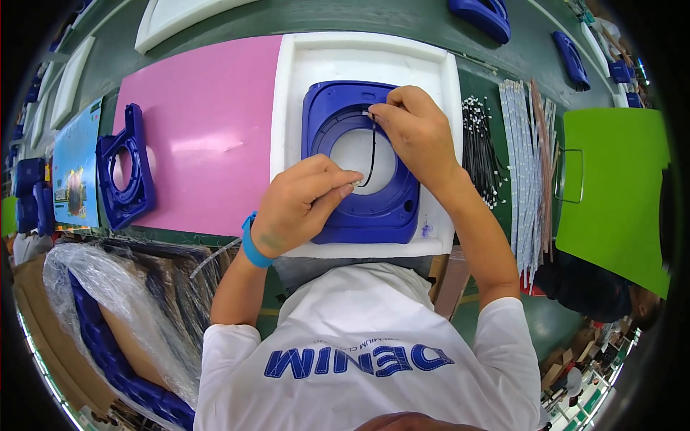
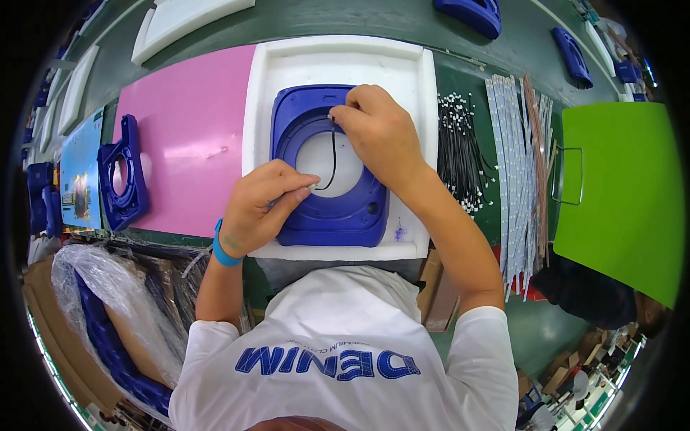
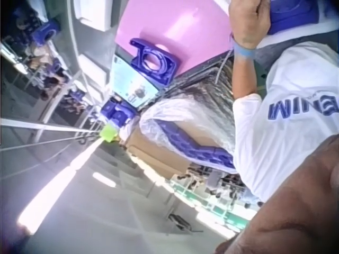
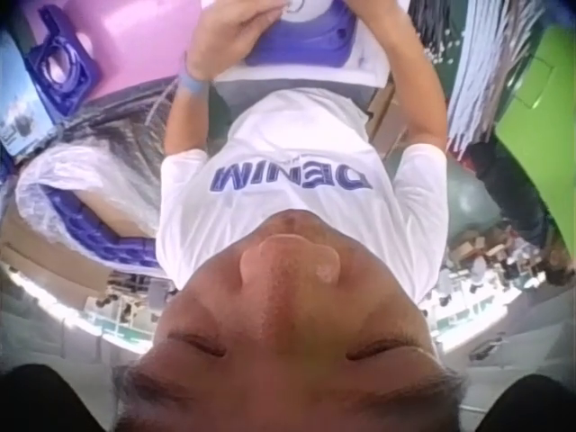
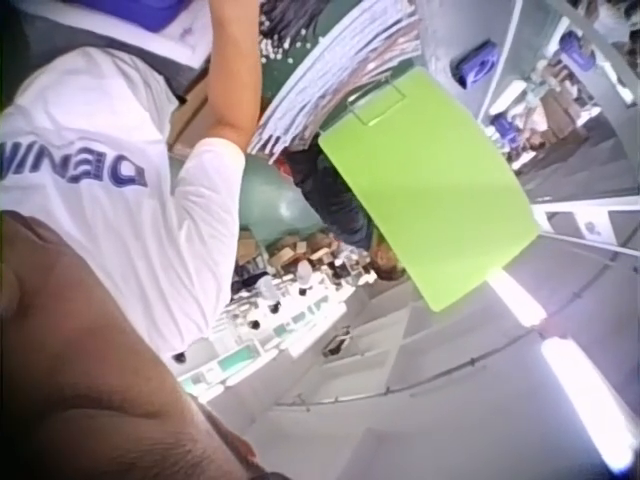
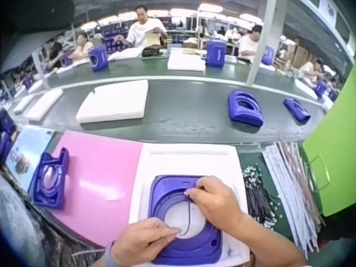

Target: The person assembles electronic components by hand, inserting LED strips and wires into plastic housings.

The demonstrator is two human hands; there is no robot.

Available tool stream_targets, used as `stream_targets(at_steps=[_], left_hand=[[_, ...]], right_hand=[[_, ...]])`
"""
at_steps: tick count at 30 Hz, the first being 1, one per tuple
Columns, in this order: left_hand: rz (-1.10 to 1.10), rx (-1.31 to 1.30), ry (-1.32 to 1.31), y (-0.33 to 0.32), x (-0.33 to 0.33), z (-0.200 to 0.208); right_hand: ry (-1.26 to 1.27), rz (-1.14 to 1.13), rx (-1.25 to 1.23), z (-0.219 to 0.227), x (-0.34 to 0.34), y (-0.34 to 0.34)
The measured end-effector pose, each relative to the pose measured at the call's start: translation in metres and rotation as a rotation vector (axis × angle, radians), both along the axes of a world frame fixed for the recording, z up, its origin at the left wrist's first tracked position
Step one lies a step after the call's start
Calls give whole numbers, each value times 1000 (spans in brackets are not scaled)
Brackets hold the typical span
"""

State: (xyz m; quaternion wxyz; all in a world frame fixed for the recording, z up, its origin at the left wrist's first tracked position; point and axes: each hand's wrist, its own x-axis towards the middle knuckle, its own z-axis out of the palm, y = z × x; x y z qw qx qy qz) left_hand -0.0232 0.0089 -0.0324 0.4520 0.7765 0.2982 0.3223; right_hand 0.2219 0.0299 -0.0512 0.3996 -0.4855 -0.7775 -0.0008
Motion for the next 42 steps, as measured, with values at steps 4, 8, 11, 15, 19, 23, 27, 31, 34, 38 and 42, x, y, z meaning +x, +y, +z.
stream_targets(at_steps=[4, 8, 11, 15, 19, 23, 27, 31, 34, 38, 42], left_hand=[[1, 36, 35, -1, 5, 5], [-11, 191, 187, 0, 12, -3], [9, 292, 260, -2, 15, -3], [-18, 233, 330, 0, 21, -1], [-23, 234, 376, 1, 25, -2], [-6, 251, 346, 2, 24, -5], [17, 278, 314, 1, 25, -8], [21, 268, 336, 1, 25, -8], [71, 218, 292, 0, 28, -7], [188, 35, 147, 0, 30, -2], [197, 47, 114, -1, 31, -7]], right_hand=[[-12, -17, -53, 0, 0, -4], [-21, -32, -42, 0, -4, 1], [-103, -8, -60, 1, -4, 1], [-90, -27, -46, 1, -2, 1], [-123, -39, -35, -1, -7, 5], [-107, -48, -55, -1, -5, 3], [-166, -75, -62, -4, -8, 2], [-154, -106, 2, -6, -12, 5], [-127, -81, 29, -5, -9, 4], [-178, -48, 23, -5, -5, 0], [-242, -124, -26, -5, -14, -2]])
